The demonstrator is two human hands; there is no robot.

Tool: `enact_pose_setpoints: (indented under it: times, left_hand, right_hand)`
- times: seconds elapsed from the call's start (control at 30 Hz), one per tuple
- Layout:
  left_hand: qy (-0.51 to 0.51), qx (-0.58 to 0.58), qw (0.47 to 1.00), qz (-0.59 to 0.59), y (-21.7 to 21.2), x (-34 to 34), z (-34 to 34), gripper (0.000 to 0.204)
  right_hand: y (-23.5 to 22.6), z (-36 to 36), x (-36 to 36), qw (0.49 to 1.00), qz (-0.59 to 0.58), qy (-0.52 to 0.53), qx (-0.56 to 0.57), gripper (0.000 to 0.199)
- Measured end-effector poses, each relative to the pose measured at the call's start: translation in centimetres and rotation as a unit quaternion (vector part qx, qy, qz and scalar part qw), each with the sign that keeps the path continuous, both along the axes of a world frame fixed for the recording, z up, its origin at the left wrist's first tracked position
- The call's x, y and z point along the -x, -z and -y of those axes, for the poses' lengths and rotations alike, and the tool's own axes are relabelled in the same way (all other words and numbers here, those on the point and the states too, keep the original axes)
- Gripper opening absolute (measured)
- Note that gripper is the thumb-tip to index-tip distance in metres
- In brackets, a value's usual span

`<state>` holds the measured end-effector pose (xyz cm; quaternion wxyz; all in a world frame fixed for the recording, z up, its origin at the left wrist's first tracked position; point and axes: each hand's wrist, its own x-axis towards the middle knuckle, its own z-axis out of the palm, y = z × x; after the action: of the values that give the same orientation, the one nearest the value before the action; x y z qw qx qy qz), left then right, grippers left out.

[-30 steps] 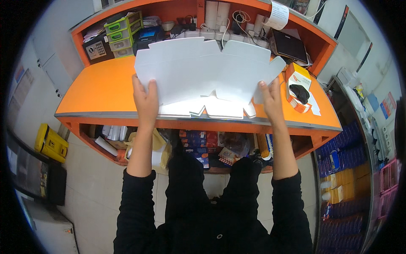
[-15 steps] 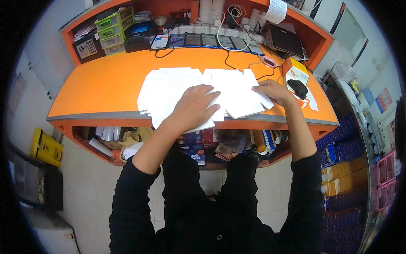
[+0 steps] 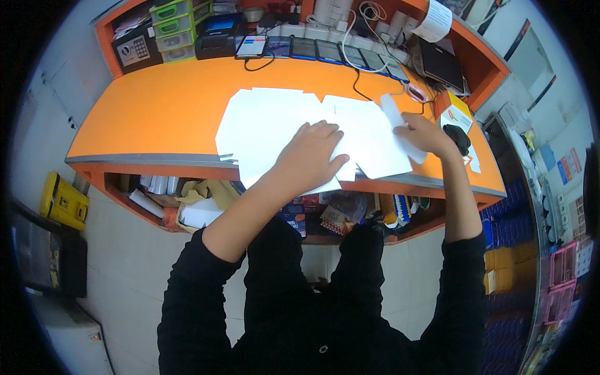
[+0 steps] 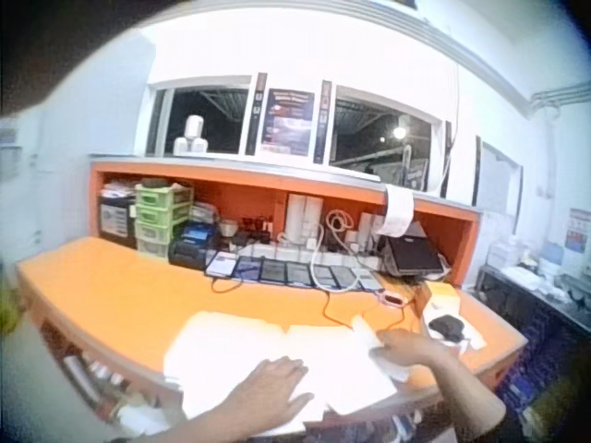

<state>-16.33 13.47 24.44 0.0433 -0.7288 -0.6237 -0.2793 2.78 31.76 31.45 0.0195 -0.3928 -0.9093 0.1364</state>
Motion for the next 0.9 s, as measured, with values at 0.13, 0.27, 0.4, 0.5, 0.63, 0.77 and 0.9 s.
enact_pose_setpoints:
  times: [0.13, 0.27, 0.4, 0.5, 0.63, 0.77, 0.9]
  left_hand:
    - [0.025, -0.024, 0.999, 0.020, 0.3, 0.3, -0.1, 0.044]
    - [0.066, -0.005, 0.991, 0.115, -0.1, 0.7, 0.2, 0.051]
    - [0.066, 0.101, 0.990, 0.074, -1.4, 2.3, 1.1, 0.031]
    - [-0.039, 0.069, 0.997, 0.007, -1.7, 3.6, 3.1, 0.032]
    - [-0.027, -0.010, 1.000, -0.012, -1.0, 3.4, 3.9, 0.033]
    - [-0.085, 0.073, 0.993, -0.041, -0.3, 3.7, 3.6, 0.035]
    - [0.071, -0.005, 0.938, 0.338, 0.6, 4.1, 4.3, 0.053]
  right_hand:
    - [-3.7, 2.1, 2.7, 0.947, -0.266, -0.163, 0.077, 0.038]
    - [-1.8, 9.9, 11.2, 0.972, -0.128, -0.169, 0.105, 0.050]
    - [-2.7, 10.1, 8.6, 0.962, -0.253, -0.064, 0.083, 0.044]
    - [-3.9, 5.2, 3.5, 0.956, -0.243, -0.002, 0.163, 0.063]
    - [-2.1, 3.0, 3.2, 0.899, -0.391, 0.057, 0.191, 0.055]
    - [-2.3, 10.3, 10.2, 0.760, -0.496, -0.009, 0.421, 0.037]
    - [-1.8, 16.6, 14.7, 0.803, -0.395, -0.136, 0.425, 0.028]
